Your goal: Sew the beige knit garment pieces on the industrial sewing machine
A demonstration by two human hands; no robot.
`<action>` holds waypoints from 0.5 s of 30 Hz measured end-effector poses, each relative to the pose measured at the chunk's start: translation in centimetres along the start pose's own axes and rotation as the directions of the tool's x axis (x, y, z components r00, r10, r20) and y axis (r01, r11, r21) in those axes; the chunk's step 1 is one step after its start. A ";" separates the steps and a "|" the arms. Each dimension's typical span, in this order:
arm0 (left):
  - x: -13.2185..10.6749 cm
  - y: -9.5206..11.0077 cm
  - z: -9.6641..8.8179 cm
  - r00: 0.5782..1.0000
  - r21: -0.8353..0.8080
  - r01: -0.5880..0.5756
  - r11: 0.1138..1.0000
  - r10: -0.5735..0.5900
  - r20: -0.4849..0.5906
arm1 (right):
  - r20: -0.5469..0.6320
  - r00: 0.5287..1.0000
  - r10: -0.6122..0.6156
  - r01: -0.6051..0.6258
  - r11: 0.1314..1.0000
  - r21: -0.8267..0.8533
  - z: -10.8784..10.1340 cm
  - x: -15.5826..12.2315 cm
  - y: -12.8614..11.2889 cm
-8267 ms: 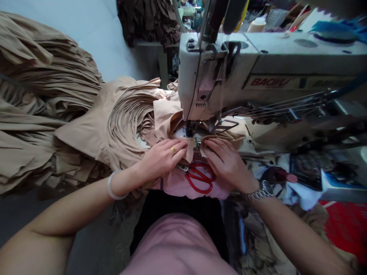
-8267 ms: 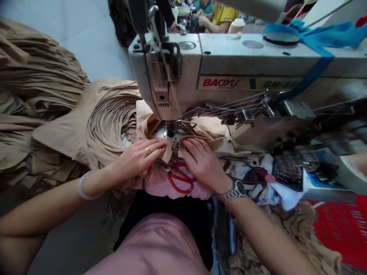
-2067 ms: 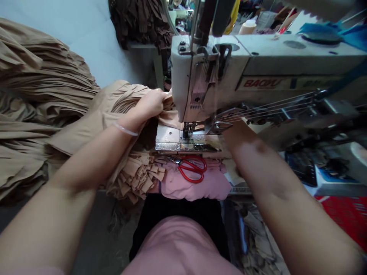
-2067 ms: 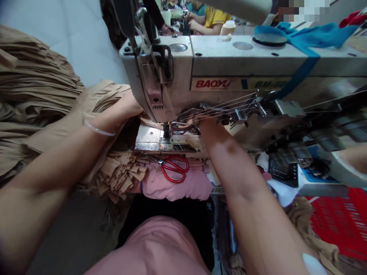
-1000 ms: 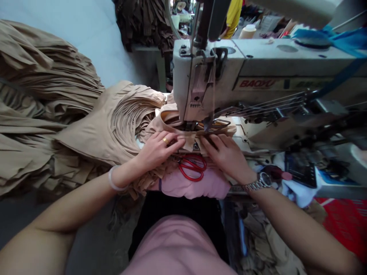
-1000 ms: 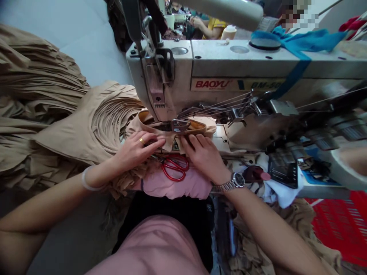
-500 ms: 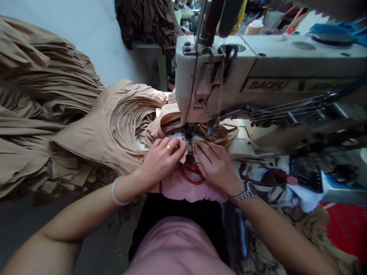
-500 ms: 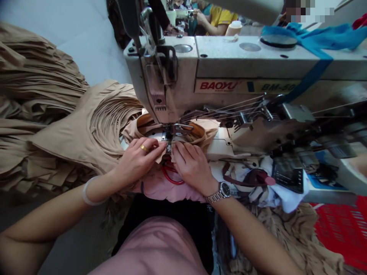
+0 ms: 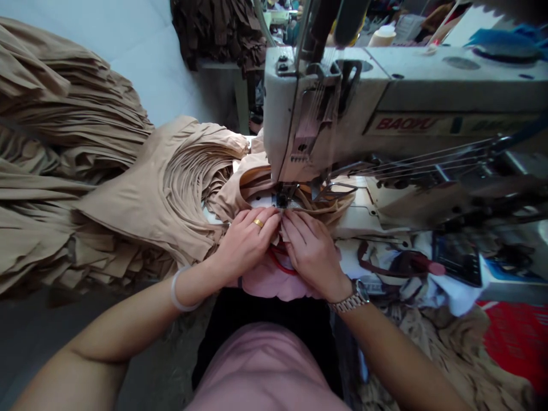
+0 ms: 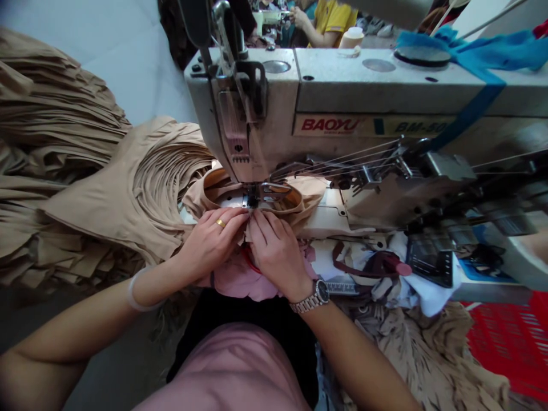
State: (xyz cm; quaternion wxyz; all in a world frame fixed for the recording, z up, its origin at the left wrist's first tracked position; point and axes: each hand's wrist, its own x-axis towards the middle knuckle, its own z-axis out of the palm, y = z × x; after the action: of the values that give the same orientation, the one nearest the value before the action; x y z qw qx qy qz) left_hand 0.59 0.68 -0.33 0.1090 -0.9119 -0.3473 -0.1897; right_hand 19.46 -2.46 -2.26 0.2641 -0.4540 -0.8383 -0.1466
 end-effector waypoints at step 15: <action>-0.4 -0.5 0.1 0.999 -0.002 -0.038 0.999 0.038 -0.005 | 0.030 0.999 0.041 -0.041 0.999 -0.013 -0.1 0.2 0.0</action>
State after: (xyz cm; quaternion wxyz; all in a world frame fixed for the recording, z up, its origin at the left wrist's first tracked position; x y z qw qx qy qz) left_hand 0.02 0.86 -0.58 0.1127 -0.9179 -0.3294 -0.1903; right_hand 19.33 -2.34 -2.08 0.2516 -0.4750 -0.8316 -0.1395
